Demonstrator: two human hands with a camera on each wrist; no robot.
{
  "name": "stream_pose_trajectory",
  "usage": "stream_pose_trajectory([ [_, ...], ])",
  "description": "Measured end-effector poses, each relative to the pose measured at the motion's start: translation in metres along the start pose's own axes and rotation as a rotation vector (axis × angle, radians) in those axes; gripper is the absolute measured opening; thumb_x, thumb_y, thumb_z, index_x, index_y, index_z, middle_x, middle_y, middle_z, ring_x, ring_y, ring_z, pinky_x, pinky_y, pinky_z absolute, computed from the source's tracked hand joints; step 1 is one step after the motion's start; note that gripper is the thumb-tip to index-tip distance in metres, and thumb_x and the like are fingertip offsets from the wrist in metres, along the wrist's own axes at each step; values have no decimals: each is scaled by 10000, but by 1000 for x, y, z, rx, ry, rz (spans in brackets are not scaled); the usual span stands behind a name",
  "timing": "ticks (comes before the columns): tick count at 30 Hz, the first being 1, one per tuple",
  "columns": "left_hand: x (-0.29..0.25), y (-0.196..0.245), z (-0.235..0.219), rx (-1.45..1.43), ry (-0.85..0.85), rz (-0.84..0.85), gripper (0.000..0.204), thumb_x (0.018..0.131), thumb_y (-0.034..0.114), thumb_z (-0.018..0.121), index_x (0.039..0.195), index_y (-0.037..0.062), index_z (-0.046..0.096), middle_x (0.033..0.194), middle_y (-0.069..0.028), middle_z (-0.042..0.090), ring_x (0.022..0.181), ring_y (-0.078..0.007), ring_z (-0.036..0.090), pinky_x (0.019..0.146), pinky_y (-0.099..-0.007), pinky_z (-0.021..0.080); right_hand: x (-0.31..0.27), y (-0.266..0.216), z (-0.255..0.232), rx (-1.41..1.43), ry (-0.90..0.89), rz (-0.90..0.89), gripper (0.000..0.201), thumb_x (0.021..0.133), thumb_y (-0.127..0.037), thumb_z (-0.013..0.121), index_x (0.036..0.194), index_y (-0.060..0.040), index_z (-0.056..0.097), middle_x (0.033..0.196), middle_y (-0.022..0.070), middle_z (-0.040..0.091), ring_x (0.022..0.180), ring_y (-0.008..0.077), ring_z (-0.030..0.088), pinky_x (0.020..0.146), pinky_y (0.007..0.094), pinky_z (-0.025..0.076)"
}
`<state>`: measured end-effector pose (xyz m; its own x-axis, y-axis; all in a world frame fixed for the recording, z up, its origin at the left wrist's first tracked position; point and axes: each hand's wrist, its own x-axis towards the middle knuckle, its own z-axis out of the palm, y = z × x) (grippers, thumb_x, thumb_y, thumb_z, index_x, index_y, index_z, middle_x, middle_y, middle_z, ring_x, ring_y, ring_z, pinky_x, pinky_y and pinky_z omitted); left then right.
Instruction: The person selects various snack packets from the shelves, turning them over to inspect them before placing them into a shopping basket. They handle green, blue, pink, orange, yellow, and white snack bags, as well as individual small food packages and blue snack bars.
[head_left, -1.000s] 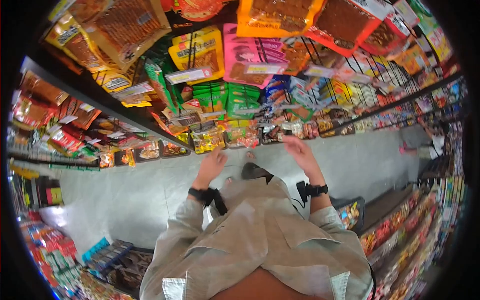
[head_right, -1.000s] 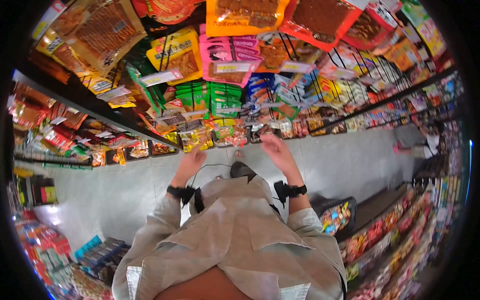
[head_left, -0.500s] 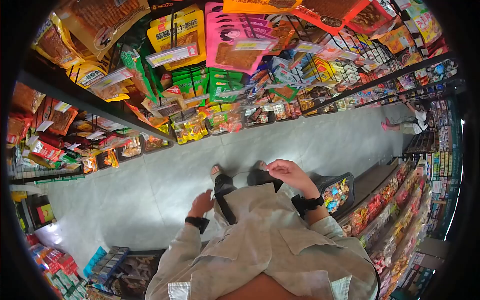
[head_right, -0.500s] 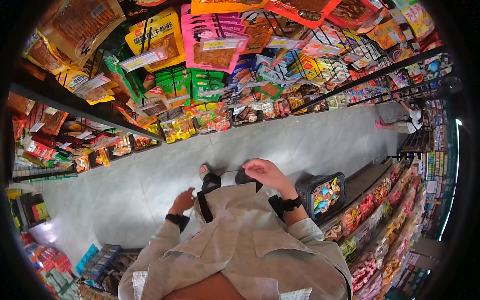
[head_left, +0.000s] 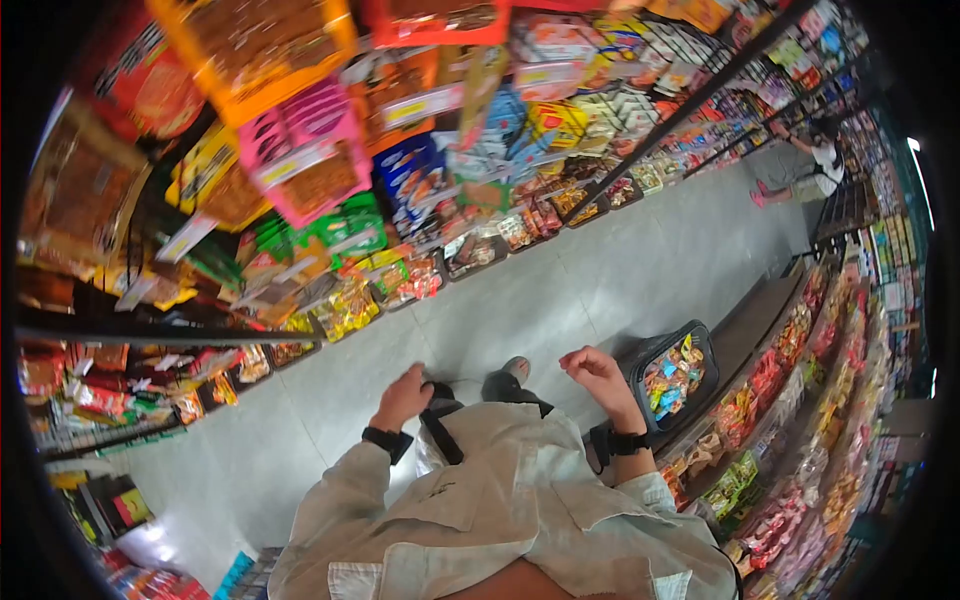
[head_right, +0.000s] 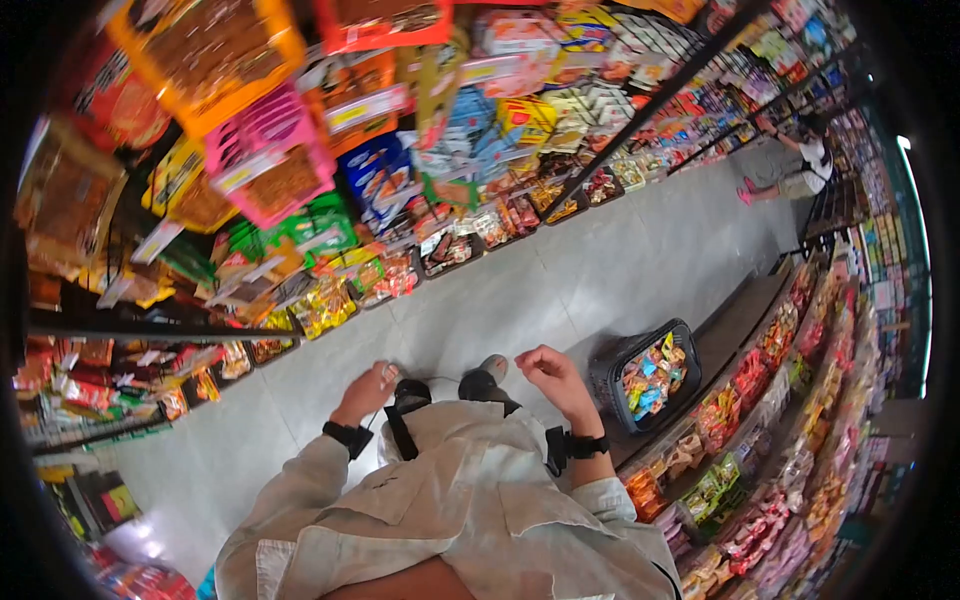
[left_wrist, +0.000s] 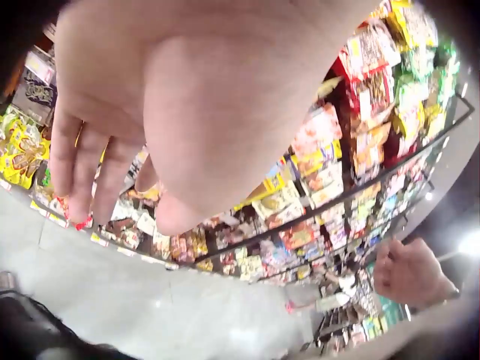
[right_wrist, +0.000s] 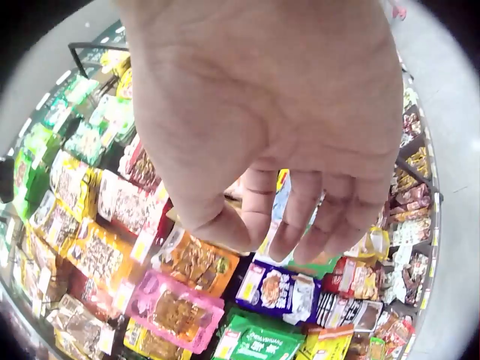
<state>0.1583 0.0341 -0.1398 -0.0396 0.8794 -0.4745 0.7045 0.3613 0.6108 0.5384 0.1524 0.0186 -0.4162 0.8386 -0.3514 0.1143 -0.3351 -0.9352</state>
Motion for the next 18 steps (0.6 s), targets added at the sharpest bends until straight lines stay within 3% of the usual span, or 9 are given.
stream_pose_trajectory([
  [5, 22, 75, 27, 128, -455, 113, 509, 914, 384, 647, 1295, 58, 562, 1149, -245, 696, 1102, -426, 654, 912, -507, 528, -22, 26, -90, 71, 112, -57, 49, 951, -5, 614, 928, -47, 623, 1058, 42, 689, 1101, 156, 625, 981, 317, 477],
  [8, 67, 121, 42, 143, -325, 89, 453, 918, 372, 645, 1241, 59, 589, 1111, -232, 699, 1077, -423, 656, 894, -506, 525, -24, 23, -130, 81, 205, -35, 62, 944, -3, 595, 912, -51, 618, 1060, 47, 692, 1101, 163, 627, 991, 320, 473],
  [14, 144, 256, 16, 20, -53, 305, 346, 950, 283, 610, 1218, 65, 598, 1073, -189, 705, 1033, -421, 657, 865, -496, 528, -4, 7, -181, 176, 217, -48, 99, 897, 47, 565, 896, -44, 605, 1068, 56, 695, 1061, 159, 630, 928, 291, 472],
  [17, 176, 307, 0, -83, -37, 465, 284, 972, 218, 614, 1213, 66, 619, 1057, -167, 716, 1000, -358, 695, 845, -446, 549, 17, 13, -200, 201, 231, -94, 138, 883, 82, 545, 893, -43, 603, 1083, 61, 696, 1053, 154, 628, 917, 285, 469],
  [18, 190, 316, -7, -145, -35, 481, 278, 983, 210, 627, 1217, 60, 626, 1038, -138, 721, 967, -293, 696, 830, -402, 550, 25, 15, -206, 204, 243, -122, 151, 879, 93, 538, 893, -43, 602, 1089, 63, 697, 1052, 152, 627, 916, 284, 468],
])
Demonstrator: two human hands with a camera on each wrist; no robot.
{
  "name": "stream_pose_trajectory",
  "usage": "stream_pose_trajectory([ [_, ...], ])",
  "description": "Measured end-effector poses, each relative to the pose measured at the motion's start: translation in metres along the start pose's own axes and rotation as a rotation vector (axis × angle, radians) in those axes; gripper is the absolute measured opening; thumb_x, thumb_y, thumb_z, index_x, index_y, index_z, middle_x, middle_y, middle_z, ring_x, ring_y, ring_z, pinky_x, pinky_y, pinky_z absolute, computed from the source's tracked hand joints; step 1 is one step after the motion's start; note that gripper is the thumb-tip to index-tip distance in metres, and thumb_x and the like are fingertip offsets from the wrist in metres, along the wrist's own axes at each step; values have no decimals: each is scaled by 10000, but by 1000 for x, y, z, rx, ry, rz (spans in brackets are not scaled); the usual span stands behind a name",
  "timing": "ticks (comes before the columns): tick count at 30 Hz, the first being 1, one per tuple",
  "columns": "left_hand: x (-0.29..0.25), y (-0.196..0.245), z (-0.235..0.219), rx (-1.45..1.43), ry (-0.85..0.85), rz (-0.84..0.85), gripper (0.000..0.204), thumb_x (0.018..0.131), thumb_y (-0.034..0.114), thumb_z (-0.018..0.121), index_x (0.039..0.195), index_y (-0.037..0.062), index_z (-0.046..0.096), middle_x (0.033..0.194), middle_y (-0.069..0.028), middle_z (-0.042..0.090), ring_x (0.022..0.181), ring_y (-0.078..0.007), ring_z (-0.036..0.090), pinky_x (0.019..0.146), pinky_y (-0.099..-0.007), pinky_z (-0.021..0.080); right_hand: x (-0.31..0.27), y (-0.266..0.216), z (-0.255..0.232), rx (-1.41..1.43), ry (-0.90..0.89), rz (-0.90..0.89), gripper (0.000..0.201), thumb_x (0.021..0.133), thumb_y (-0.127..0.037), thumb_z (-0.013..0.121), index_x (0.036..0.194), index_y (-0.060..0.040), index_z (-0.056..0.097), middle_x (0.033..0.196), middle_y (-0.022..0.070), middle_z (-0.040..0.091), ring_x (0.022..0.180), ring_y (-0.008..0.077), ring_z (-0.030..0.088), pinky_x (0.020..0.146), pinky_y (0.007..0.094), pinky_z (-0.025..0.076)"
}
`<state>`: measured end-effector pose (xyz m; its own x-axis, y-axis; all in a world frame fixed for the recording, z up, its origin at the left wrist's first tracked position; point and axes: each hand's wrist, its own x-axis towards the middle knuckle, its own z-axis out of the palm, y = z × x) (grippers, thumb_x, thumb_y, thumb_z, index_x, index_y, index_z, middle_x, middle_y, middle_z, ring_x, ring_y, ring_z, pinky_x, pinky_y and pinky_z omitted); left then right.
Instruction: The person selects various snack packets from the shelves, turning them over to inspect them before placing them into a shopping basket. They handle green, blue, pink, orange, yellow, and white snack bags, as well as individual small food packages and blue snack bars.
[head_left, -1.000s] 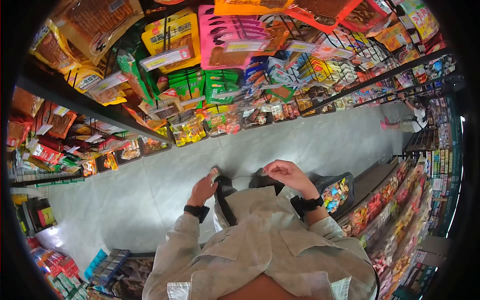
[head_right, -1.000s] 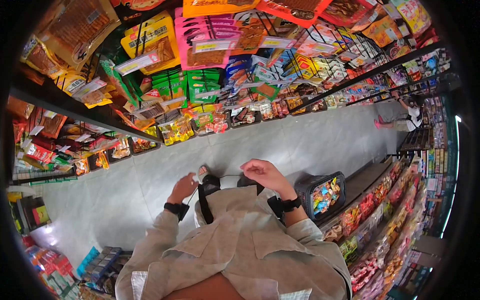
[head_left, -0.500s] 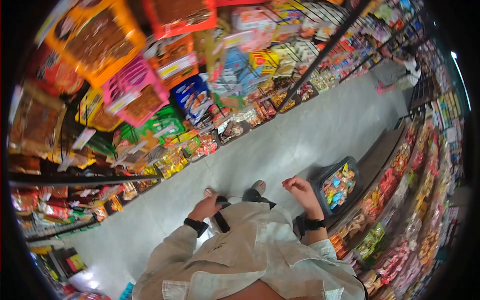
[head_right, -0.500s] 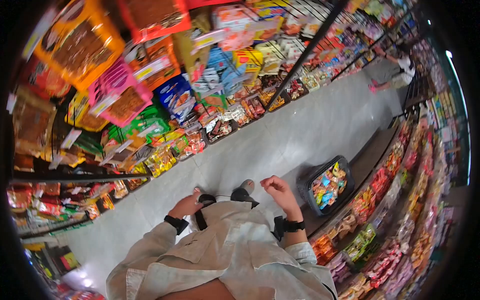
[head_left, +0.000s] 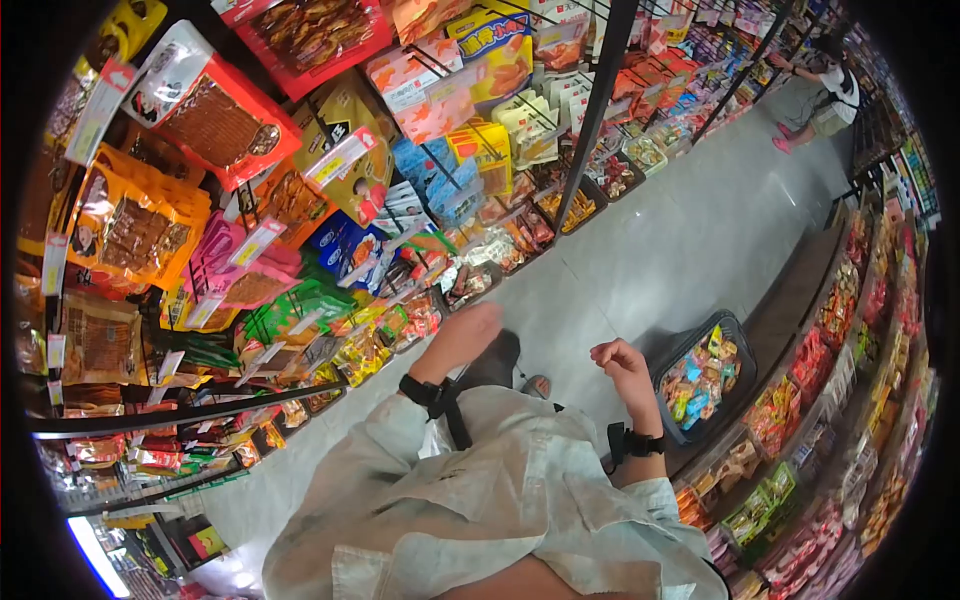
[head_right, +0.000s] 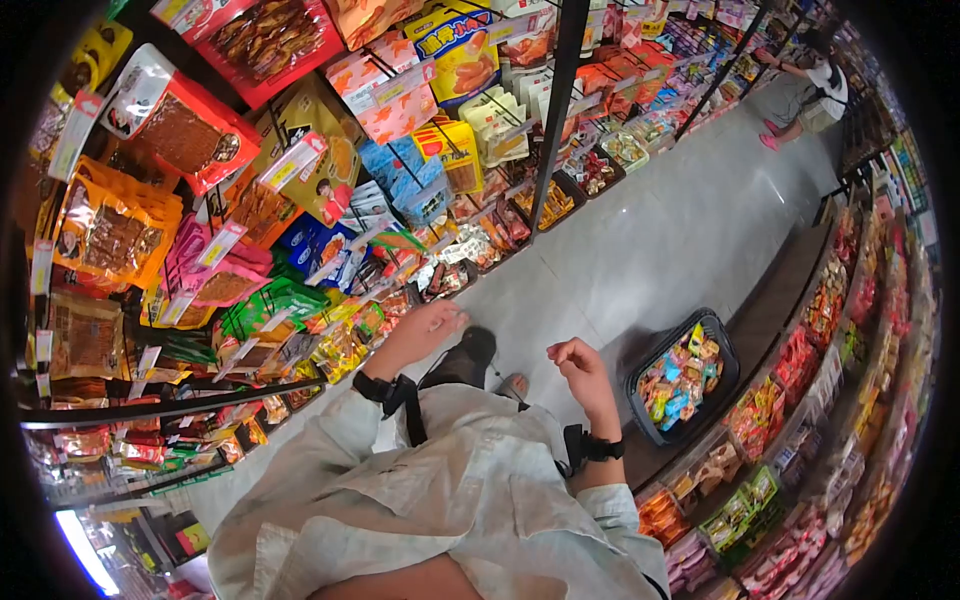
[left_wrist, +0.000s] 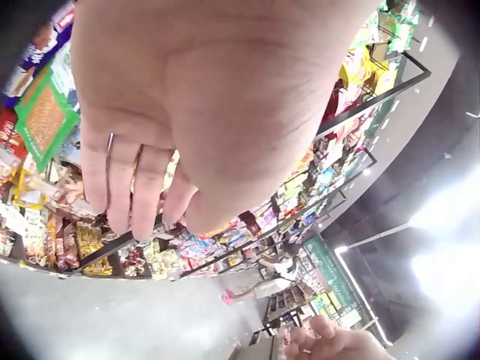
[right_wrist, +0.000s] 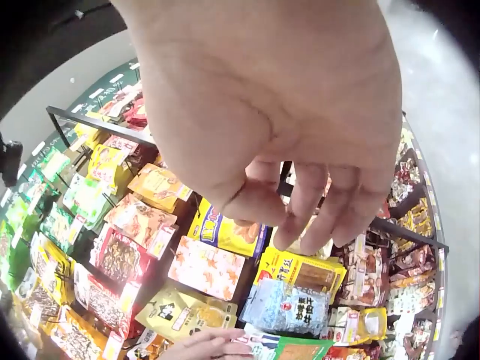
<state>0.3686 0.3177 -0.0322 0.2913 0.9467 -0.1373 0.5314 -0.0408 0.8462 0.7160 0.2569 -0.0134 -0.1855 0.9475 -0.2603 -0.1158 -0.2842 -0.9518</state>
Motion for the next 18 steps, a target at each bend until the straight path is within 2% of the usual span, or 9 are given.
stream_pose_trajectory([
  [2, 37, 3, -20, -120, 30, 53, 265, 1005, 194, 652, 1227, 49, 640, 1000, -80, 729, 901, -164, 699, 798, -315, 553, 16, -6, -8, -16, 33, 24, 177, 875, 107, 530, 911, -43, 617, 1101, 64, 699, 1047, 142, 623, 914, 279, 466],
  [3, 52, 21, -39, -114, 114, 21, 242, 991, 172, 648, 1204, 57, 654, 1054, -114, 738, 964, -213, 721, 836, -350, 558, 24, -9, -12, -27, 55, 31, 191, 873, 114, 525, 920, -43, 625, 1108, 64, 700, 1045, 137, 621, 912, 277, 464],
  [6, 121, 0, -87, -107, 282, -5, 267, 980, 194, 663, 1205, 51, 654, 1035, -108, 745, 943, -230, 722, 838, -372, 558, 50, -18, -26, -107, 123, 79, 154, 896, 65, 569, 955, -49, 655, 1093, 51, 707, 1041, 144, 625, 953, 290, 471],
  [7, 140, -1, -106, -70, 347, -8, 288, 969, 194, 676, 1216, 50, 644, 1046, -113, 732, 953, -238, 713, 848, -377, 552, 58, -23, -30, -132, 138, 62, 167, 912, 52, 583, 1005, -47, 680, 1108, 39, 711, 1038, 132, 626, 945, 281, 469],
  [9, 181, 3, -145, 7, 481, -14, 335, 947, 194, 703, 1238, 47, 625, 1067, -125, 705, 972, -254, 693, 868, -388, 542, 77, -43, -32, -159, 209, 81, 147, 932, 30, 589, 1011, -49, 685, 1109, 32, 711, 1043, 125, 625, 944, 279, 469],
  [12, 244, 2, -181, 22, 992, 80, 444, 902, 169, 750, 1287, 37, 571, 1103, -138, 638, 1011, -277, 649, 900, -400, 520, 107, -73, -31, -128, 279, 103, 144, 961, 30, 588, 1050, -32, 683, 1077, 18, 701, 1033, 112, 619, 948, 272, 465],
  [15, 281, -3, -196, 105, 1159, 176, 482, 879, 136, 773, 1284, 29, 535, 1125, -138, 584, 1037, -281, 611, 917, -400, 508, 141, -84, -34, -123, 289, 69, 135, 972, 6, 591, 1061, -41, 681, 1066, 9, 700, 1031, 113, 626, 938, 274, 473],
  [17, 287, -5, -191, -134, 1134, 175, 449, 885, 153, 777, 1247, 24, 544, 1105, -135, 593, 1013, -266, 623, 902, -394, 511, 165, -84, -32, -154, 258, 17, 126, 986, -35, 598, 1072, -71, 683, 1078, 1, 708, 1027, 116, 640, 916, 276, 485],
  [18, 293, -4, -194, -249, 1126, 187, 434, 889, 162, 779, 1228, 22, 548, 1095, -133, 598, 1001, -259, 629, 894, -391, 513, 177, -92, -27, -178, 224, 33, 121, 989, -28, 601, 1076, -56, 680, 1060, -1, 700, 1016, 109, 631, 917, 270, 480],
])
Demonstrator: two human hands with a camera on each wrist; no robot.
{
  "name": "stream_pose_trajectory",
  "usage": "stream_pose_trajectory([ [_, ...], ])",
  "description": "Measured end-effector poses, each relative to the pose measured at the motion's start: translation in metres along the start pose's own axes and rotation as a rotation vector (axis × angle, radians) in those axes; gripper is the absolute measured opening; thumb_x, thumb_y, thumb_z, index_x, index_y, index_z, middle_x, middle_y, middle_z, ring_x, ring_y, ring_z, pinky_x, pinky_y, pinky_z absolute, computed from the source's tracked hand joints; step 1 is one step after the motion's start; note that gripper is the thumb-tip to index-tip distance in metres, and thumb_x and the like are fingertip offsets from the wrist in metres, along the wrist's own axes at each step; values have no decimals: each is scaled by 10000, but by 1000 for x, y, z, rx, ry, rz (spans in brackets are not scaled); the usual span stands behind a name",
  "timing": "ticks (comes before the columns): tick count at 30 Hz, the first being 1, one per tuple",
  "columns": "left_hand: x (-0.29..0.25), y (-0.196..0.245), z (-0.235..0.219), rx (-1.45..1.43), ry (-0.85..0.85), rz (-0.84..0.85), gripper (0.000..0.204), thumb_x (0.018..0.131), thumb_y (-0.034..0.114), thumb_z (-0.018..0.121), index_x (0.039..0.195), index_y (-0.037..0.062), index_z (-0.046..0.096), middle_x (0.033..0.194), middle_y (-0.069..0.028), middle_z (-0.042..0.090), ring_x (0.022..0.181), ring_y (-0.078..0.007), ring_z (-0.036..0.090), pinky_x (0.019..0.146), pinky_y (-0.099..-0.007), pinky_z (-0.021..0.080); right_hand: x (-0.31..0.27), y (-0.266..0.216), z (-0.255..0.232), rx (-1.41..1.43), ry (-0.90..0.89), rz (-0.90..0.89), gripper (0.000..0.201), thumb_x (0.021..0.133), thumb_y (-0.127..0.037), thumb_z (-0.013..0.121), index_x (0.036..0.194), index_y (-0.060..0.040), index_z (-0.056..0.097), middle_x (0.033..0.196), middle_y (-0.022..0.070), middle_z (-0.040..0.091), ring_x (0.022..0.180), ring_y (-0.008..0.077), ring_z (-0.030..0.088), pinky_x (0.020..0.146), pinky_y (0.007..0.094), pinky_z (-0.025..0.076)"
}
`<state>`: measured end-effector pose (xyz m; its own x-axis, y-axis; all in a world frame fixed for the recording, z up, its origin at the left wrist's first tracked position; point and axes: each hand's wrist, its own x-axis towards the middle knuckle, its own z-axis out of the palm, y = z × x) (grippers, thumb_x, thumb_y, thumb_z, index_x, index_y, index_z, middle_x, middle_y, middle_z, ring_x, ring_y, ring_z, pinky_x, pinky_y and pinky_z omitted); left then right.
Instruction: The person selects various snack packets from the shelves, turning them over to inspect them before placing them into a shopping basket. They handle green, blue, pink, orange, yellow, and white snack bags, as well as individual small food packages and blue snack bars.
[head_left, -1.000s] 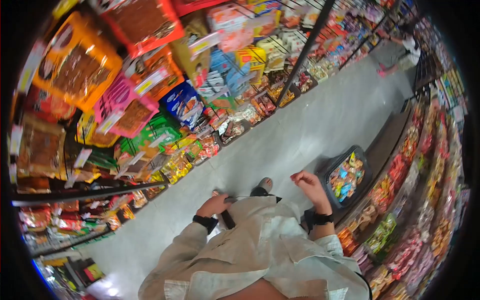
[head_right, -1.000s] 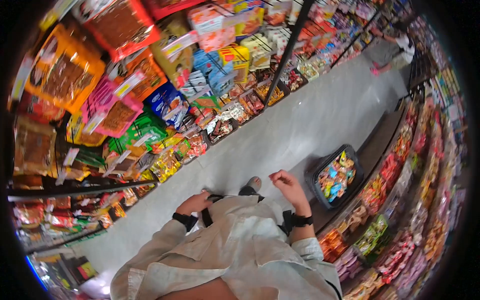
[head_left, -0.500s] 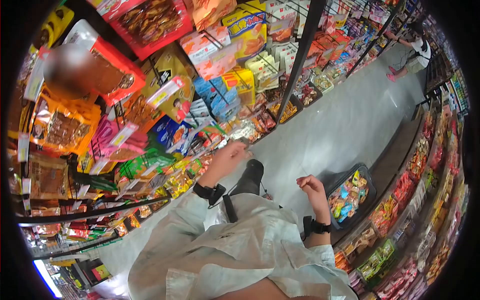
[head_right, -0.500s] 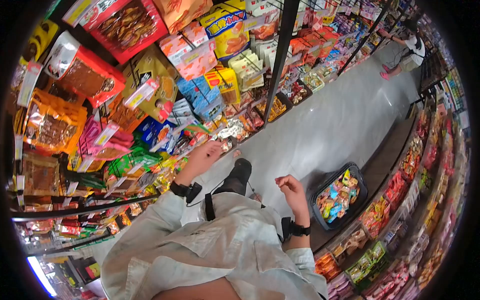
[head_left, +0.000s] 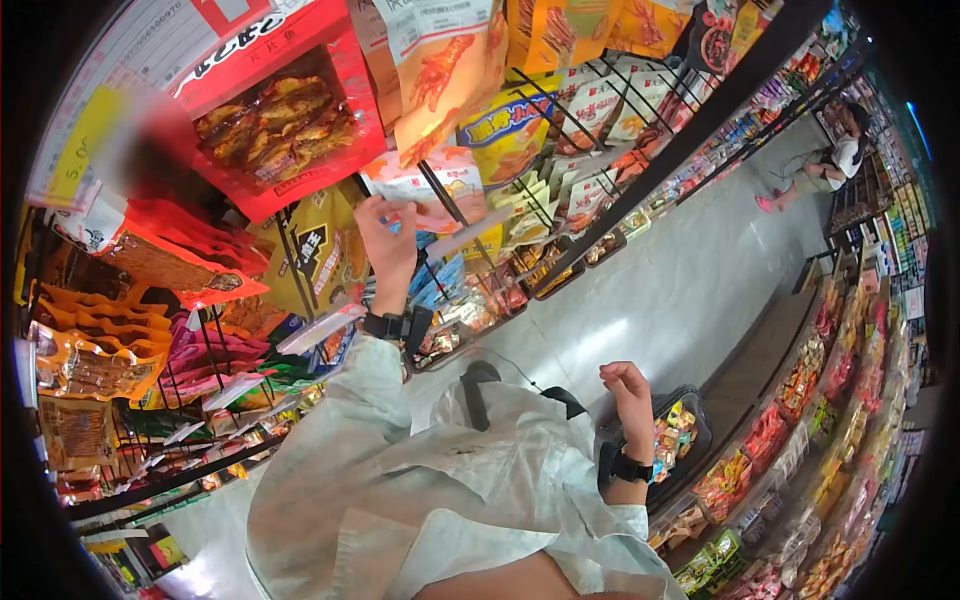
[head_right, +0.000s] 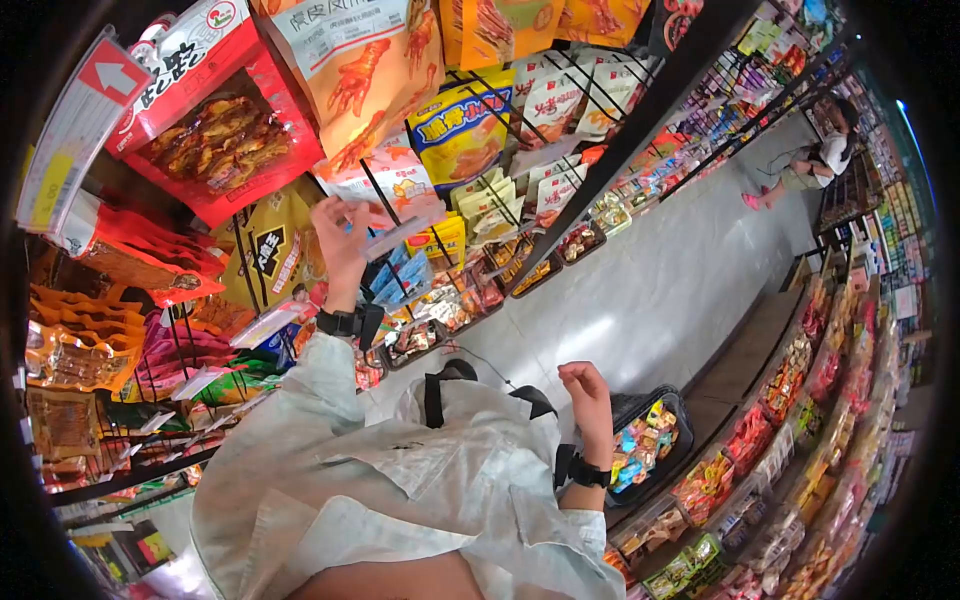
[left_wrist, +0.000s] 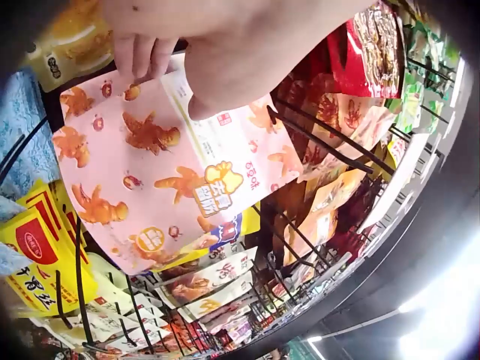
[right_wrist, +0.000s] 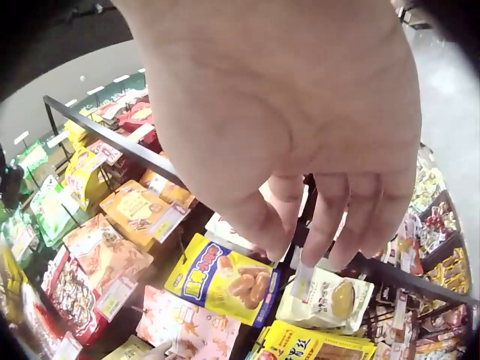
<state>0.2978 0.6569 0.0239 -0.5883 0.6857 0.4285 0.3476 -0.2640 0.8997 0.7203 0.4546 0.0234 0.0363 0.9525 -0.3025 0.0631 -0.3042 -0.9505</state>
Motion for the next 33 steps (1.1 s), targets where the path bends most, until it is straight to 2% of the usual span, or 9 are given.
stream_pose_trajectory([
  [6, 7, -17, -12, 161, -163, -59, 363, 944, 228, 740, 1135, 10, 521, 947, -104, 611, 902, -197, 620, 827, -330, 501, 56, -21, 15, -123, -216, -35, 108, 1005, -36, 613, 1094, -30, 673, 1008, -16, 677, 976, 79, 604, 892, 249, 473],
  [7, 6, -14, -14, 98, -229, -220, 319, 974, 229, 710, 1060, 10, 495, 881, -91, 584, 864, -172, 579, 800, -319, 488, 65, -23, 16, -128, -255, -37, 108, 1006, -46, 614, 1096, -36, 673, 1014, -14, 679, 984, 80, 607, 894, 253, 476],
  [9, 0, -9, -9, -114, -230, -231, 292, 991, 219, 690, 1019, 18, 480, 839, -79, 546, 815, -158, 543, 763, -323, 481, 79, -30, 18, -135, -318, -50, 109, 1008, -58, 620, 1102, -41, 673, 1026, -13, 679, 987, 79, 606, 891, 255, 477],
  [14, -38, 56, -19, -81, -231, -131, 228, 1021, 132, 634, 958, 32, 439, 759, -21, 462, 697, -108, 440, 644, -286, 433, 91, -51, 22, -203, -460, -126, 132, 1007, -81, 640, 1130, -36, 661, 1080, -13, 669, 1018, 86, 614, 932, 263, 480],
  [15, -45, 35, -25, -115, -258, -189, 201, 1025, 106, 621, 952, 44, 444, 756, -6, 499, 698, -72, 467, 644, -264, 437, 93, -58, 23, -233, -474, -188, 174, 1004, -89, 649, 1169, -34, 643, 1086, -1, 671, 1032, 98, 620, 941, 269, 484],
  [18, -70, 98, -36, -319, -268, -360, 176, 1026, 107, 625, 959, 58, 470, 780, -8, 584, 721, -48, 552, 663, -249, 472, 91, -85, 32, -184, -518, -341, 323, 995, -108, 672, 1291, -25, 572, 1134, 35, 670, 1082, 133, 632, 976, 291, 491],
  [23, -134, 159, -36, -523, -243, -519, 140, 1053, 197, 597, 1121, 79, 566, 1032, -19, 722, 865, -89, 683, 746, -271, 547, 75, -116, 47, -20, -623, -441, 526, 998, -93, 668, 1450, -8, 413, 1284, 92, 625, 1148, 167, 635, 1004, 319, 502],
  [27, -209, 177, -50, -655, -70, -636, 256, 1067, 177, 564, 1303, 80, 554, 1235, -48, 671, 1096, -124, 652, 912, -322, 540, 59, -78, 27, 284, -760, -182, 509, 994, -56, 671, 1435, -4, 422, 1243, 103, 662, 1115, 141, 649, 950, 292, 518],
  [33, -368, 214, -62, -561, 45, -934, 468, 1040, 107, 579, 1476, 44, 420, 1410, -94, 567, 1310, -173, 542, 1063, -369, 492, -3, -10, -1, -121, -1025, -39, 464, 942, -132, 744, 1340, -8, 538, 1123, 95, 727, 1010, 137, 695, 876, 301, 553],
])
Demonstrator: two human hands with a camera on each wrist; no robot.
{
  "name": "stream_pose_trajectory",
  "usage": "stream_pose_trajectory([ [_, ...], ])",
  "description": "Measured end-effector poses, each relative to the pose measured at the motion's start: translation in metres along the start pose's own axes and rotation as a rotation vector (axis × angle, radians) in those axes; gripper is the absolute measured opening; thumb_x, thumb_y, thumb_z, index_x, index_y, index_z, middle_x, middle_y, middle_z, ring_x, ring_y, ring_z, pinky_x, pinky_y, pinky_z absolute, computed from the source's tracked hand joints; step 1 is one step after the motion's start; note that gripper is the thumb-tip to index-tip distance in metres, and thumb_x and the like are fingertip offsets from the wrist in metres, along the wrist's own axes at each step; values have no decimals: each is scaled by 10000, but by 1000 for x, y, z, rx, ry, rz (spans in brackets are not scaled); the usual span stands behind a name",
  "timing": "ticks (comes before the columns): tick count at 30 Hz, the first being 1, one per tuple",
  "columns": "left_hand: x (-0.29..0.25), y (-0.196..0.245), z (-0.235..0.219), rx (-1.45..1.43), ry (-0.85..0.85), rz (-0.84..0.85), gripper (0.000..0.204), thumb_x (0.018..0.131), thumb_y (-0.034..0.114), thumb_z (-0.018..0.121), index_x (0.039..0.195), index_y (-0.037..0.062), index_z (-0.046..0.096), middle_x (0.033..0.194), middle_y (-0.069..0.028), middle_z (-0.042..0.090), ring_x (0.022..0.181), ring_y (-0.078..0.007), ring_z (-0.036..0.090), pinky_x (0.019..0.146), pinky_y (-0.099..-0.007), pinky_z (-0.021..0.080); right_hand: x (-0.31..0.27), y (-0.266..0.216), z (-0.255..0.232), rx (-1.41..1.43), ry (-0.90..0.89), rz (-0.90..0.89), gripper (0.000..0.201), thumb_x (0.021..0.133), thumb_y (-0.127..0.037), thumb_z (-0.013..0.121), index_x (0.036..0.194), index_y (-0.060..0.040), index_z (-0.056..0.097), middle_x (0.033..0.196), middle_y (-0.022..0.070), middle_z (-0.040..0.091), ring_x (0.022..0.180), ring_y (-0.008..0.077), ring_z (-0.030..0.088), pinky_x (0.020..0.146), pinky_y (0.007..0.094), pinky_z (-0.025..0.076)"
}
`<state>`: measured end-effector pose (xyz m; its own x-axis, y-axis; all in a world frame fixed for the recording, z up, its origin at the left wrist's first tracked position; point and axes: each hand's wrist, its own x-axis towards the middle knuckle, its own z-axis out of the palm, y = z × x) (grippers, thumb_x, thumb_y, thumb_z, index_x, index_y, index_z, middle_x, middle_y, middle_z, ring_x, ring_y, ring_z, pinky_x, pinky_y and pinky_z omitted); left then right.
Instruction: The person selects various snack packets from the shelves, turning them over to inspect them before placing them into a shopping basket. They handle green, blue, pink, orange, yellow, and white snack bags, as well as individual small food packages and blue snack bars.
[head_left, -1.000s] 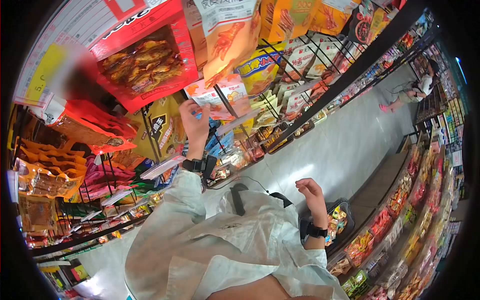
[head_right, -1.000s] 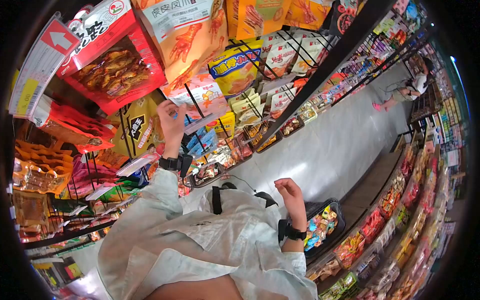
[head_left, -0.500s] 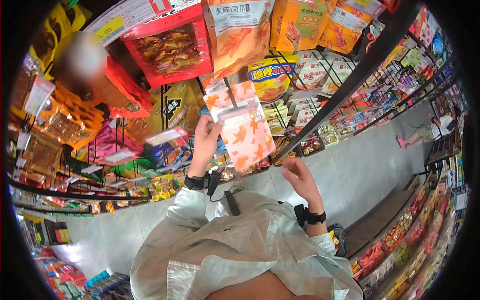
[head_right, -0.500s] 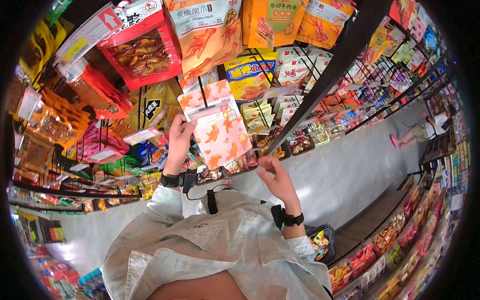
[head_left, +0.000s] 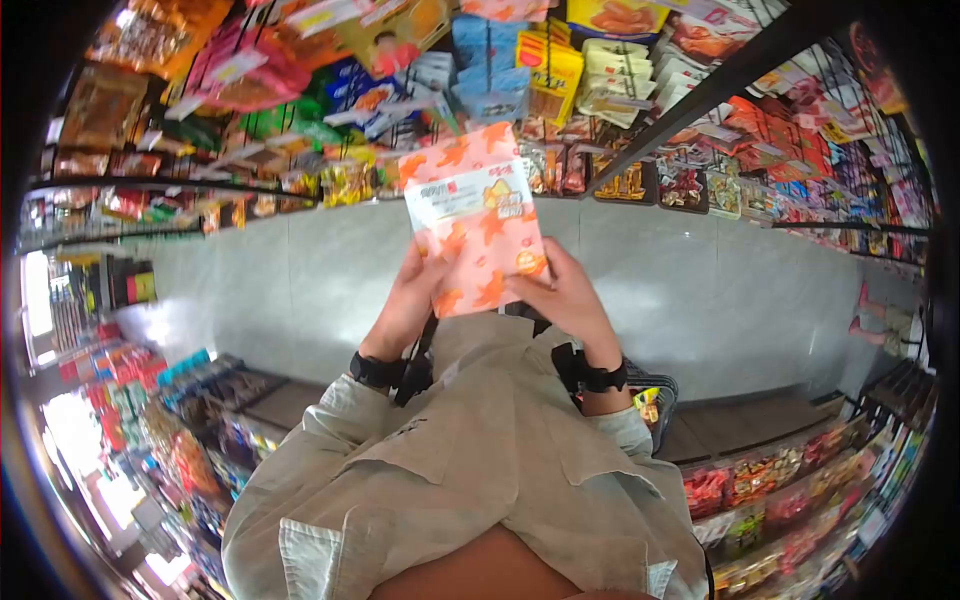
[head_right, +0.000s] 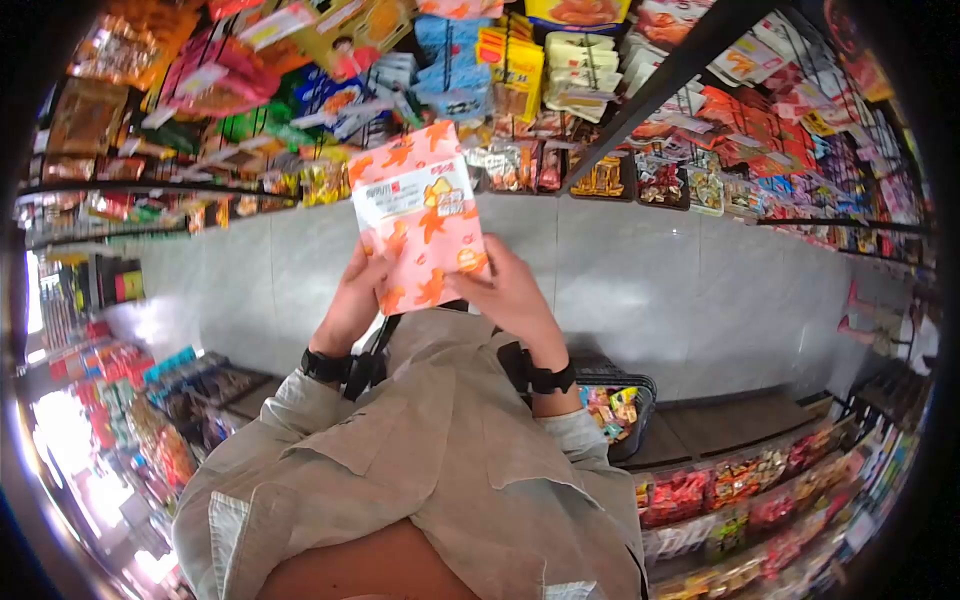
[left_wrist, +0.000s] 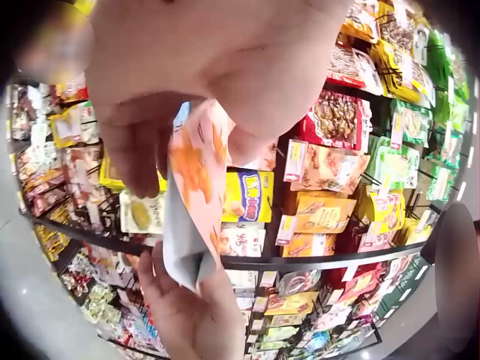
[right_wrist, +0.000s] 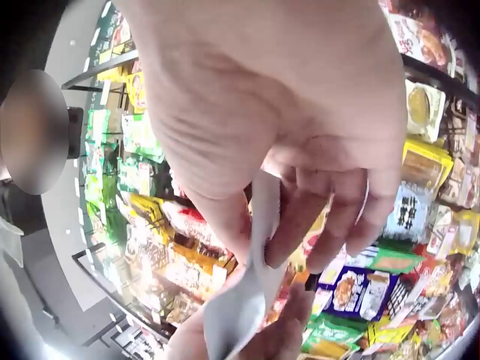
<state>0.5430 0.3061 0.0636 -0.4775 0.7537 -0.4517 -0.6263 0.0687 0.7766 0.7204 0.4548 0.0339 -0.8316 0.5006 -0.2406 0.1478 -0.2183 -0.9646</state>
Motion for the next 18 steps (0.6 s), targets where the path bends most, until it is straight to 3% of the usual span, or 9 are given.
stream_pose_trajectory([
  [2, -28, -14, -12, -10, 31, 13, 522, 1005, 43, 603, 1482, 41, 390, 1403, -105, 575, 1288, -179, 565, 1055, -368, 505, -10, 2, 21, -128, -114, -15, 423, 930, -95, 743, 1301, 18, 574, 1149, 54, 684, 950, 82, 645, 856, 271, 551],
  [5, -53, -9, -30, 79, 26, 16, 512, 992, 21, 617, 1459, 32, 406, 1360, -101, 606, 1213, -168, 613, 1001, -342, 535, -20, -7, 40, -74, -270, 109, 405, 952, -108, 727, 1302, 34, 579, 1156, 49, 689, 966, 88, 655, 849, 282, 573],
  [8, -73, -3, -42, 226, 55, 77, 508, 988, 50, 641, 1441, 59, 412, 1252, -82, 667, 1047, -171, 701, 831, -316, 608, -20, -7, 67, 162, -243, 129, 378, 968, -181, 723, 1253, 48, 625, 1162, 105, 719, 996, 145, 705, 812, 301, 602],
  [11, -105, 10, -57, 174, 34, 203, 512, 972, 14, 660, 1431, 19, 432, 1292, -85, 647, 1112, -145, 656, 903, -300, 569, -30, -23, 114, 180, -180, 96, 319, 992, -151, 692, 1232, 55, 643, 1112, 104, 723, 945, 145, 714, 747, 288, 621],
  [15, -172, 17, -109, 156, 43, 270, 477, 974, 40, 671, 1400, 9, 458, 1232, -81, 678, 1047, -144, 686, 863, -315, 588, -56, -16, 187, 107, -174, 2, 280, 974, -93, 693, 1202, 64, 652, 1075, 114, 731, 912, 162, 726, 729, 321, 646],
  [18, -228, -12, -172, 149, 75, 275, 448, 976, 43, 668, 1379, 2, 477, 1209, -80, 690, 1030, -152, 696, 844, -324, 601, -92, 0, 250, 86, -213, 155, 275, 961, -77, 697, 1196, 59, 653, 1050, 116, 731, 887, 153, 723, 717, 305, 635],
])
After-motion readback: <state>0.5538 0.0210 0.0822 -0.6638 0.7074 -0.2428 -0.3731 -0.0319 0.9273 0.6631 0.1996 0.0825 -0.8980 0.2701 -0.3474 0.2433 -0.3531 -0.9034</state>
